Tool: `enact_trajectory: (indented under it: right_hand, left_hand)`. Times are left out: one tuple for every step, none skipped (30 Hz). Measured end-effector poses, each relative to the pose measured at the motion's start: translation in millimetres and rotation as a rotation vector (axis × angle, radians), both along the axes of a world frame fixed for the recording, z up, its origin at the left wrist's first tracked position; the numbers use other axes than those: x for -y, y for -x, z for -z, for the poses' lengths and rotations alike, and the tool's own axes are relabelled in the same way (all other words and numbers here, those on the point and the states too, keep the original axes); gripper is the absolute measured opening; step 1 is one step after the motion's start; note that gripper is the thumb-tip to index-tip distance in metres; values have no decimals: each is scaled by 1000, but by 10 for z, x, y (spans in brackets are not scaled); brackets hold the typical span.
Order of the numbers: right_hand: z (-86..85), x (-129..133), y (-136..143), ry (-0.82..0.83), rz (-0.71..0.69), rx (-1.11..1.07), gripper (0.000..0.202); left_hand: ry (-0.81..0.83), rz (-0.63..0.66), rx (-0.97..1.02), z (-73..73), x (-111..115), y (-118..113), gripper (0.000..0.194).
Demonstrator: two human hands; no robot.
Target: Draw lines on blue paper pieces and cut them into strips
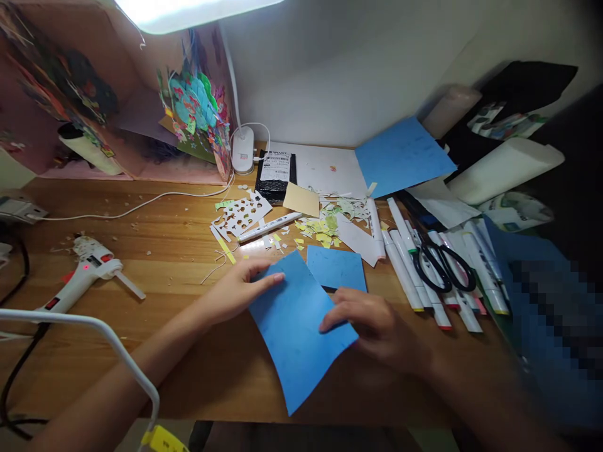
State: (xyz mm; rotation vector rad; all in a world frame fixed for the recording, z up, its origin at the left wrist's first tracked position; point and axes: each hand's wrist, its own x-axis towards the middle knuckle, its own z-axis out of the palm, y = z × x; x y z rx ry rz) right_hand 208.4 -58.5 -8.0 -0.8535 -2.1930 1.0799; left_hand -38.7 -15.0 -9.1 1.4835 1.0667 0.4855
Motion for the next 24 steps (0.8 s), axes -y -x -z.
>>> enact_trajectory:
  right_hand:
    - [-17, 4, 5, 94, 55, -2, 15]
    - [-28, 4, 8, 180, 123, -1, 11]
    - [-31, 3, 12, 257, 194, 1, 11]
    - [-26, 0, 16, 325, 263, 5, 15]
    - [-14, -4, 22, 380, 325, 8, 20]
    - [4, -7, 30, 420, 377, 6, 24]
    - [26, -10, 39, 449, 424, 2, 28]
    - [51, -11, 50, 473, 462, 0, 30]
    - [75, -10, 61, 486, 493, 1, 32]
    - [97, -8, 73, 489, 516, 7, 33]
    - [116, -5, 85, 486, 533, 18, 34]
    - [132, -1, 96, 480, 546, 32, 34]
    - [145, 3, 106, 473, 558, 47, 33]
    - [155, 6, 114, 465, 570, 58, 32]
    - [162, 8, 121, 458, 582, 61, 31]
    - [167, 8, 126, 452, 592, 55, 31]
    - [170, 7, 130, 440, 602, 37, 31]
    - [172, 5, 133, 421, 620, 6, 32]
    - [172, 1, 135, 394, 647, -32, 35]
    - [170, -4, 135, 367, 681, -73, 40]
    - [165, -9, 134, 349, 715, -114, 47]
    - [156, -15, 133, 352, 741, -152, 53]
    - [144, -20, 131, 387, 740, -183, 56]
    - [127, -23, 129, 449, 707, -205, 55]
  left_hand:
    - [-9, 18, -4, 15, 31, -35, 31]
    - [-9, 35, -5, 19, 63, -68, 32]
    - [-2, 52, -2, 10, 95, -95, 33]
    - [14, 70, 9, -8, 126, -117, 34]
    - [40, 87, 26, -35, 156, -135, 35]
    - [73, 105, 51, -64, 186, -150, 35]
    - [113, 124, 86, -92, 216, -164, 35]
    - [165, 147, 133, -112, 248, -180, 34]
    - [227, 172, 186, -122, 281, -200, 30]
    - [295, 194, 236, -119, 316, -224, 28]
    - [360, 200, 277, -103, 351, -253, 29]
    - [417, 187, 307, -77, 384, -284, 33]
    - [458, 160, 324, -44, 413, -316, 36]
    - [476, 126, 332, -8, 435, -345, 36]
    - [474, 89, 335, 27, 450, -370, 34]
    - [462, 59, 340, 57, 457, -389, 31]
    - [449, 35, 350, 81, 456, -401, 29]
    - [437, 16, 363, 98, 450, -408, 29]
    - [429, -6, 377, 109, 441, -411, 31]
    - [423, -28, 394, 113, 433, -412, 33]
    - [419, -47, 416, 112, 427, -412, 34]
    - [411, -62, 440, 107, 426, -413, 35]
    - [401, -73, 464, 99, 431, -415, 35]
    - [392, -79, 487, 89, 439, -418, 34]
